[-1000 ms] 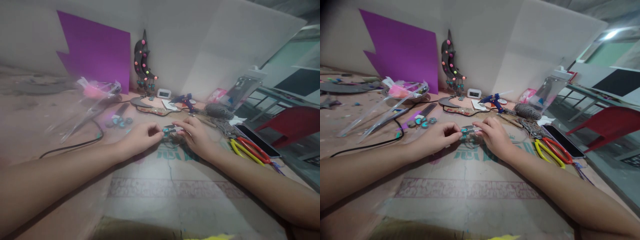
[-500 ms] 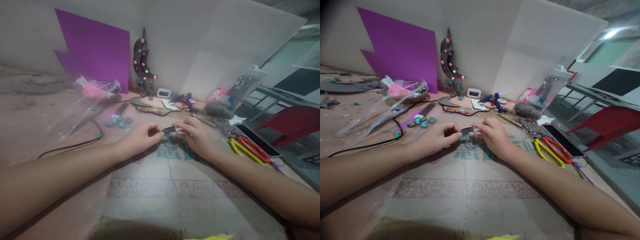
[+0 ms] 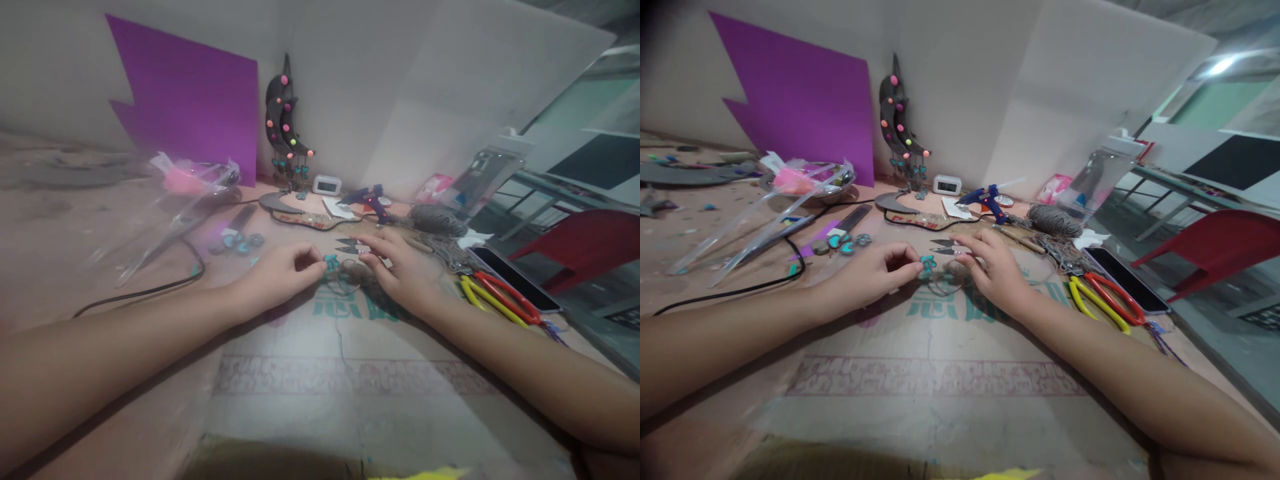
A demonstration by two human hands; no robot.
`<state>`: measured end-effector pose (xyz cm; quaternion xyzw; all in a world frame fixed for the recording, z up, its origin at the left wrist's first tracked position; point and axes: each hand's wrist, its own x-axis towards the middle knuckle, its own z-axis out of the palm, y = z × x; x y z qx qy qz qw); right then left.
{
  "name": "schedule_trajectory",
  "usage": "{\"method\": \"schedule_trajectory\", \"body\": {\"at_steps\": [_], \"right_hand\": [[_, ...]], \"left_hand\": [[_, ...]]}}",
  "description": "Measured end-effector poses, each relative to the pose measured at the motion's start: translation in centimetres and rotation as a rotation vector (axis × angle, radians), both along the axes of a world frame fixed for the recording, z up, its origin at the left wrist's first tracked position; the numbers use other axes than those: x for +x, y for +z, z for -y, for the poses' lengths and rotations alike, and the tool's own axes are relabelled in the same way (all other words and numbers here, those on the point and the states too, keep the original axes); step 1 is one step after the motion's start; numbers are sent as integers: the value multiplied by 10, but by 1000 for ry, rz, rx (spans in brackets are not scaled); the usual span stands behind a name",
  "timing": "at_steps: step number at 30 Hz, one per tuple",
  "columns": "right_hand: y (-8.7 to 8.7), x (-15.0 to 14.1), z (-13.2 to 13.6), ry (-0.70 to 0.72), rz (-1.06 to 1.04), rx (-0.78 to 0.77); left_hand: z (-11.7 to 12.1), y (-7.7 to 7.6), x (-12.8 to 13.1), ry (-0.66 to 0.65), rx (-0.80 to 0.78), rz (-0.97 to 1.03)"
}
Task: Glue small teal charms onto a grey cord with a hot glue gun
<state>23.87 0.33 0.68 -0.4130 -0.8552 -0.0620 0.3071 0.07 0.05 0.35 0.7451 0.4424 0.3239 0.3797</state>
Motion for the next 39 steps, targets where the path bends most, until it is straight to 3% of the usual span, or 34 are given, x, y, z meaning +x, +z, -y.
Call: {"method": "schedule_trajectory", "body": {"at_steps": [13,20,39], "right_hand": [[-6,2,-5,107,86,54],[-9,3,-9,176,82,119],[-4,2,-4,148,64,102]], "left_hand": [[-4,-6,-1,-63,220,-116],[-5,-6,-1,-60,233,-128],[-4,-8,-2,-60,231,-141]]}}
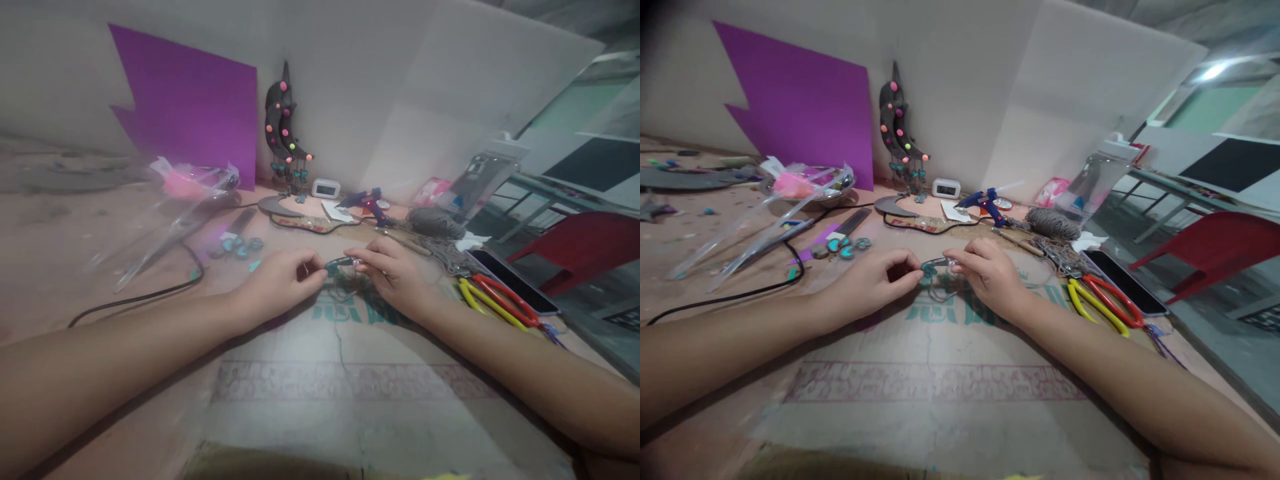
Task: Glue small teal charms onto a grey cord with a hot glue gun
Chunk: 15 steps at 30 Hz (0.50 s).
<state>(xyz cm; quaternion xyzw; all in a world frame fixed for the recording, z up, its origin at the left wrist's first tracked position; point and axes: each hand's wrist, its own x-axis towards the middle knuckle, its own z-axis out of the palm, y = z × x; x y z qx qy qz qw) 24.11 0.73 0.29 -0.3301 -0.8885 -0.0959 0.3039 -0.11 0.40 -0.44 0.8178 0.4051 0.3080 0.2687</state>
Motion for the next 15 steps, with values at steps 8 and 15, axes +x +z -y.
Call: {"method": "schedule_trajectory", "body": {"at_steps": [8,15], "right_hand": [[-4,0,-2,-100,-225,-129],[-5,2,-2,-123,-253,-206]], "left_hand": [[-1,4,2,16,-94,58],[-1,3,1,26,-175,98]]}}
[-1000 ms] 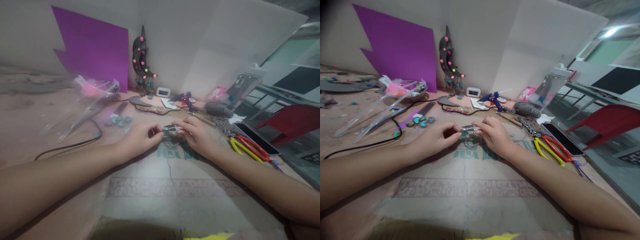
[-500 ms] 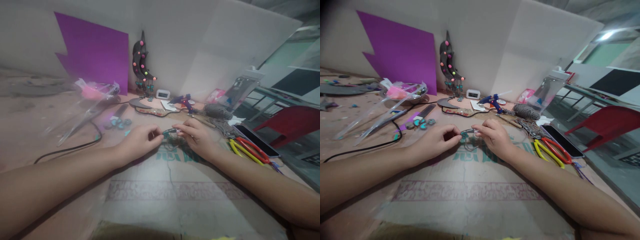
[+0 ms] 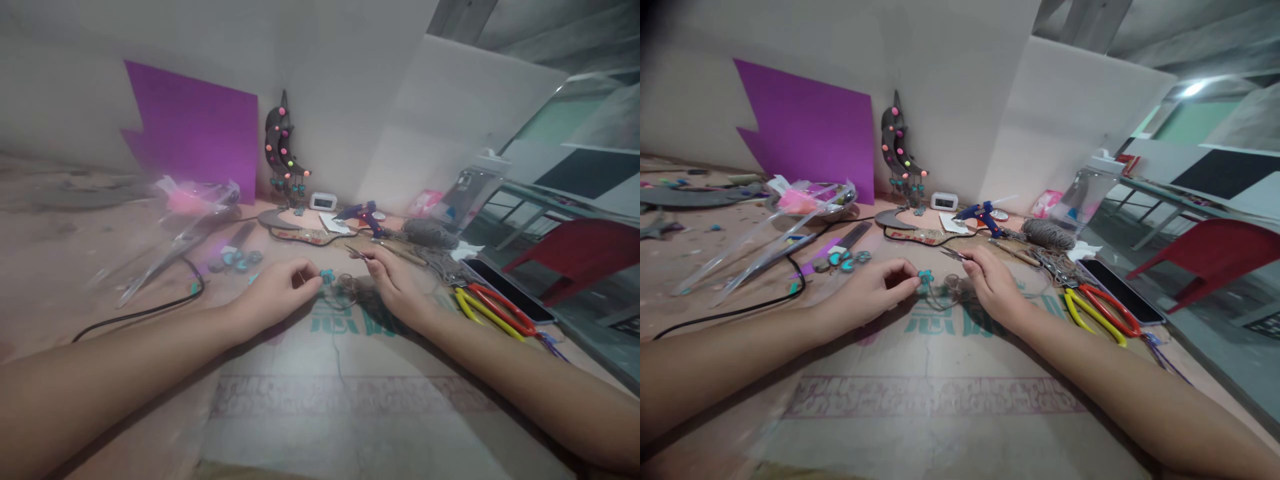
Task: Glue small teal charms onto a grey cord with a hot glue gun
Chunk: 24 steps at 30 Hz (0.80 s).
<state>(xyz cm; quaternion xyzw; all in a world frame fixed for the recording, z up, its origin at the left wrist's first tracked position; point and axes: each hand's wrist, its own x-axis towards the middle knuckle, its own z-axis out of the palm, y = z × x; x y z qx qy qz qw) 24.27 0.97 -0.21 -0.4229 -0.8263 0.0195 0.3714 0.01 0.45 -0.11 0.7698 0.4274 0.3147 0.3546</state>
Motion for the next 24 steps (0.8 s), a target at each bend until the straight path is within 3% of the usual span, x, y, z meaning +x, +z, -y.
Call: {"method": "schedule_trajectory", "body": {"at_steps": [12,24], "right_hand": [[-2,0,-2,68,159,114],[5,1,-1,40,308,300]], "left_hand": [[-3,-6,-1,-19,4,39],[-4,-9,-4,26,-216,95]]}}
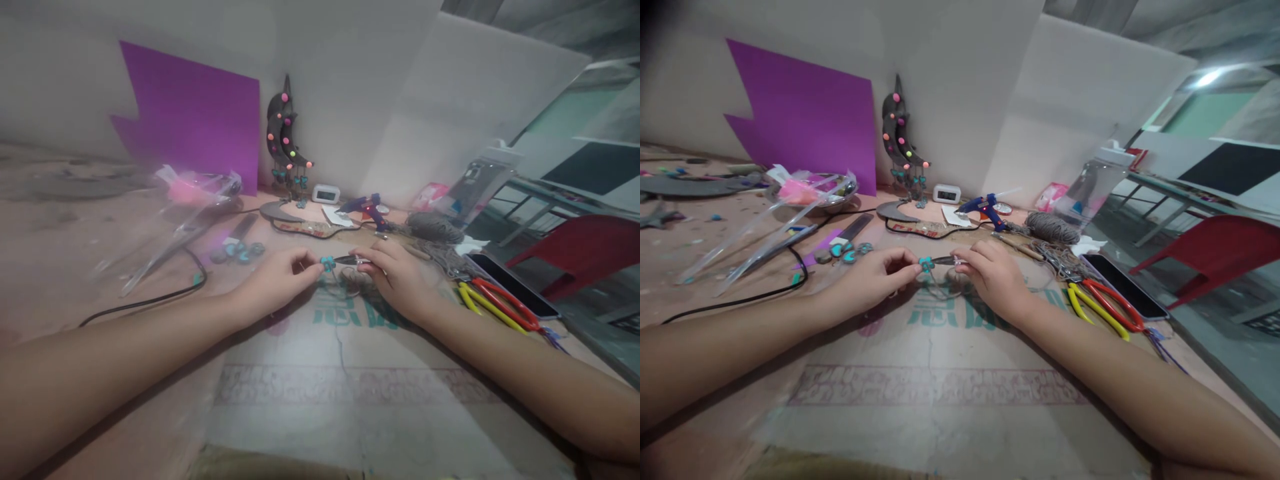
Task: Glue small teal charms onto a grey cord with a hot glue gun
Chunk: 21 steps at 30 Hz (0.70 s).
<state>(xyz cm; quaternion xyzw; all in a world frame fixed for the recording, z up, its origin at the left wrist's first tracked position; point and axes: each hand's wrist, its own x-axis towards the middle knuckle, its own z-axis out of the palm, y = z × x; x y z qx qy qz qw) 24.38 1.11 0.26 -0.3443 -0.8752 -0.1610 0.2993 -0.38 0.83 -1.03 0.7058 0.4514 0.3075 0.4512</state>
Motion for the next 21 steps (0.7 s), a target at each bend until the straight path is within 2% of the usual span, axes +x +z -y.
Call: {"method": "schedule_trajectory", "body": {"at_steps": [21], "right_hand": [[0,-1,0,-30,59,-25]], "left_hand": [[-4,-5,0,-41,38,-6]]}}
